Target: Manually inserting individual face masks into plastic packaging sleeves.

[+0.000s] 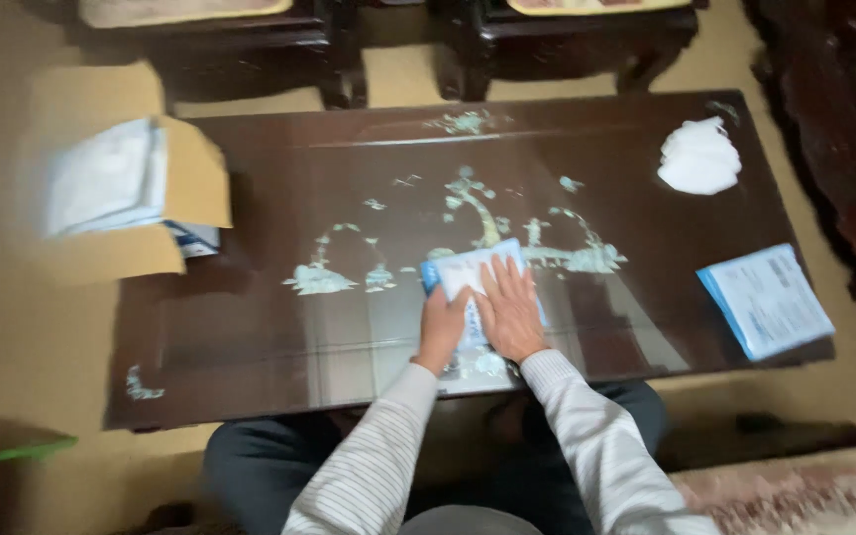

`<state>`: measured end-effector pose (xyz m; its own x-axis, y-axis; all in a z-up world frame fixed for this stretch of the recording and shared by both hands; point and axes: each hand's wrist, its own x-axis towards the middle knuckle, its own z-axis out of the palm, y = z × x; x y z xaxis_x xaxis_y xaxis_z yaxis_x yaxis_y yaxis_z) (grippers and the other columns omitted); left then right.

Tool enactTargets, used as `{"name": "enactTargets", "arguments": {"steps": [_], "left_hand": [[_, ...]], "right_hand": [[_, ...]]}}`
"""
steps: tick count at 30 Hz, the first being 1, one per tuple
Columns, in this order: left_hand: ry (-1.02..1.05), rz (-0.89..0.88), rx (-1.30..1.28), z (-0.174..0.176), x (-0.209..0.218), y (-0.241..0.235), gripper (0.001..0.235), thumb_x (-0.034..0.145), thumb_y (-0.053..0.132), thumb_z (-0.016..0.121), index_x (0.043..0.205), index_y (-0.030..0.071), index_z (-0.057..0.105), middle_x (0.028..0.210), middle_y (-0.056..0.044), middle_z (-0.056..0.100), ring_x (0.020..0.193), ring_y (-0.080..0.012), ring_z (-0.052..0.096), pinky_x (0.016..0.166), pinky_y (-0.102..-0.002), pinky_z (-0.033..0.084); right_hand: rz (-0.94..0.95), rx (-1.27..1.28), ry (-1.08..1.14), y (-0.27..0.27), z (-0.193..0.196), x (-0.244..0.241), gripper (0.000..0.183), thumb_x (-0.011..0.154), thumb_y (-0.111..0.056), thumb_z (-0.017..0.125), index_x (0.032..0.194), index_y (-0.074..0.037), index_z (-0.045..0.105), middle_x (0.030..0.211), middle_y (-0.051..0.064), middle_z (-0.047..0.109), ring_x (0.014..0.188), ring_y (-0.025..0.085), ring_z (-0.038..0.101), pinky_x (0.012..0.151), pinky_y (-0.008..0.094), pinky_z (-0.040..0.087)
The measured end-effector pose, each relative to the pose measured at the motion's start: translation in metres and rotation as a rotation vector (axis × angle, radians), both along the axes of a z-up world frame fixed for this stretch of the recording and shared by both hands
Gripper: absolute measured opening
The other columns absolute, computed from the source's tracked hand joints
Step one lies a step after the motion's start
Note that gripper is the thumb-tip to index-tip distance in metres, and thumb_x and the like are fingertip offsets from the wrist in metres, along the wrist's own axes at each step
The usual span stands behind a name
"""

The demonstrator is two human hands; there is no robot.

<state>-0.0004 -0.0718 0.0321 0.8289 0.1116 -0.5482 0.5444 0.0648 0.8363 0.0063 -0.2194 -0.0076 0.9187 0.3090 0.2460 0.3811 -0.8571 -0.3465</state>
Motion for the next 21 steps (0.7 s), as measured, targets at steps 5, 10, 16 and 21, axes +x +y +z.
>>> {"name": "enactTargets", "arguments": {"steps": [5, 10, 16, 21], "left_hand": [[-0.219, 0.05, 0.657, 0.039, -0.02, 0.021, 0.057, 0.089, 0.036, 0.077, 0.129, 0.002, 0.056, 0.12, -0.021, 0.059, 0.116, -0.0419, 0.06, 0.099, -0.049, 0.051], [-0.072, -0.023, 0.47, -0.033, 0.005, 0.013, 0.048, 0.086, 0.041, 0.063, 0.123, 0.013, 0.05, 0.114, -0.019, 0.066, 0.109, -0.044, 0.06, 0.092, -0.055, 0.048], [-0.458, 0.243, 0.458, 0.004, 0.03, 0.134, 0.013, 0.099, 0.025, 0.056, 0.096, 0.013, 0.055, 0.094, -0.016, 0.065, 0.091, -0.0389, 0.061, 0.082, -0.048, 0.044], [-0.496, 0.597, 0.662, 0.088, 0.079, 0.365, 0.027, 0.096, 0.029, 0.066, 0.108, 0.005, 0.069, 0.095, -0.014, 0.071, 0.088, -0.0287, 0.064, 0.085, -0.044, 0.048]], "right_hand": [[-0.189, -0.177, -0.022, 0.012, -0.009, 0.005, 0.06, 0.107, -0.048, 0.045, 0.155, -0.012, 0.048, 0.158, 0.019, 0.048, 0.148, 0.038, 0.043, 0.118, 0.063, 0.028], [-0.231, 0.088, 0.041, -0.013, -0.027, 0.016, 0.067, 0.106, -0.046, 0.046, 0.152, 0.003, 0.048, 0.156, 0.029, 0.046, 0.147, 0.045, 0.039, 0.122, 0.058, 0.02], [-0.376, -0.242, -0.288, -0.07, -0.045, 0.002, 0.064, 0.104, -0.049, 0.048, 0.14, 0.002, 0.066, 0.151, 0.027, 0.058, 0.14, 0.043, 0.052, 0.102, 0.065, 0.043], [-0.429, -0.338, -0.482, -0.066, -0.059, -0.004, 0.063, 0.1, -0.053, 0.055, 0.135, -0.004, 0.076, 0.151, 0.024, 0.068, 0.143, 0.039, 0.061, 0.106, 0.062, 0.051]]}}
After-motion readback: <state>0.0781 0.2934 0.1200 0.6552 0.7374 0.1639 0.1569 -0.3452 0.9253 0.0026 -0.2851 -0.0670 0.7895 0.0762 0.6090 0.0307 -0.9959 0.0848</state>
